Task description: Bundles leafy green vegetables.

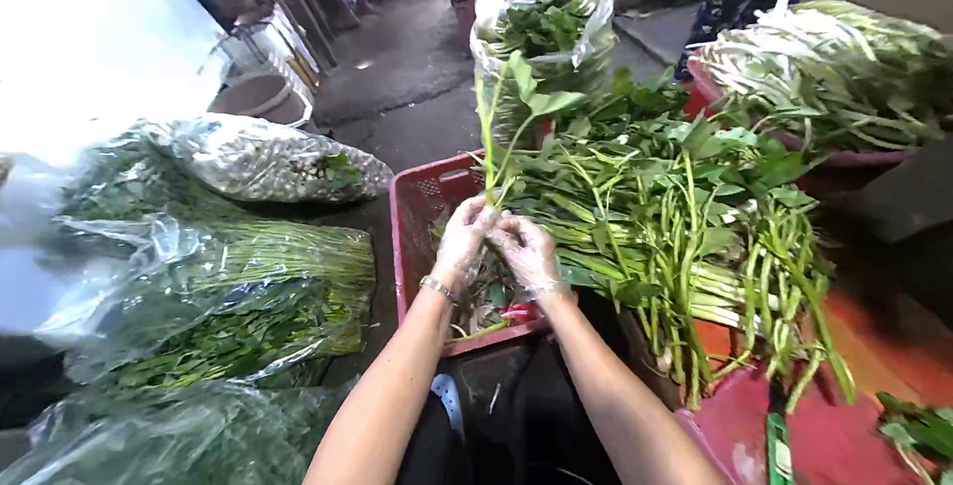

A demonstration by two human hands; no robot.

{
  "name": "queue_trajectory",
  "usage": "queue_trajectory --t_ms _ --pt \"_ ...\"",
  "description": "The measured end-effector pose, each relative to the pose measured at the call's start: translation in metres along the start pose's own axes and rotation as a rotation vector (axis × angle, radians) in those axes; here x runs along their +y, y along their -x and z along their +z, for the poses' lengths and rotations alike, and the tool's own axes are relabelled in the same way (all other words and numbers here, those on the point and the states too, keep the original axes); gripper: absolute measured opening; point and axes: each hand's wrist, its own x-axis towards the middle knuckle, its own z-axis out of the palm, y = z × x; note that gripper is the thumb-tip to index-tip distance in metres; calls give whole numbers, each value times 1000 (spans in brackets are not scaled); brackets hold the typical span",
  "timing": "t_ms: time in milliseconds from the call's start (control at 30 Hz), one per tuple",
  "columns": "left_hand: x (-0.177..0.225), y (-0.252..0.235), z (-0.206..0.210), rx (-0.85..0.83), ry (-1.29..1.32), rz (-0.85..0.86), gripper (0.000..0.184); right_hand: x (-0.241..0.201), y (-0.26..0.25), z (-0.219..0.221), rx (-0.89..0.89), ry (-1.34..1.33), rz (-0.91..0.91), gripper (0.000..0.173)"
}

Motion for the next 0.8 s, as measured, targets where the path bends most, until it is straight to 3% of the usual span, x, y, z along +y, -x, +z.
queue_trajectory --t_ms 200,333,400,500,633,800 --pt "-20 16 -78 235 28 -49 31 -1 6 75 -236 82 88 24" --pt "-37 21 -102 330 143 -61 31 6 9 103 -351 144 121 41" --pt "-41 23 -107 347 209 -84 33 11 8 113 -340 213 50 29" --pt "-39 19 -115 428 276 -115 34 18 6 128 -240 64 179 23" --pt "-37 14 -123 496 293 -117 39 13 7 135 -164 -418 431 8" --pt "-47 5 -126 609 394 -86 24 6 19 124 -352 -308 442 12"
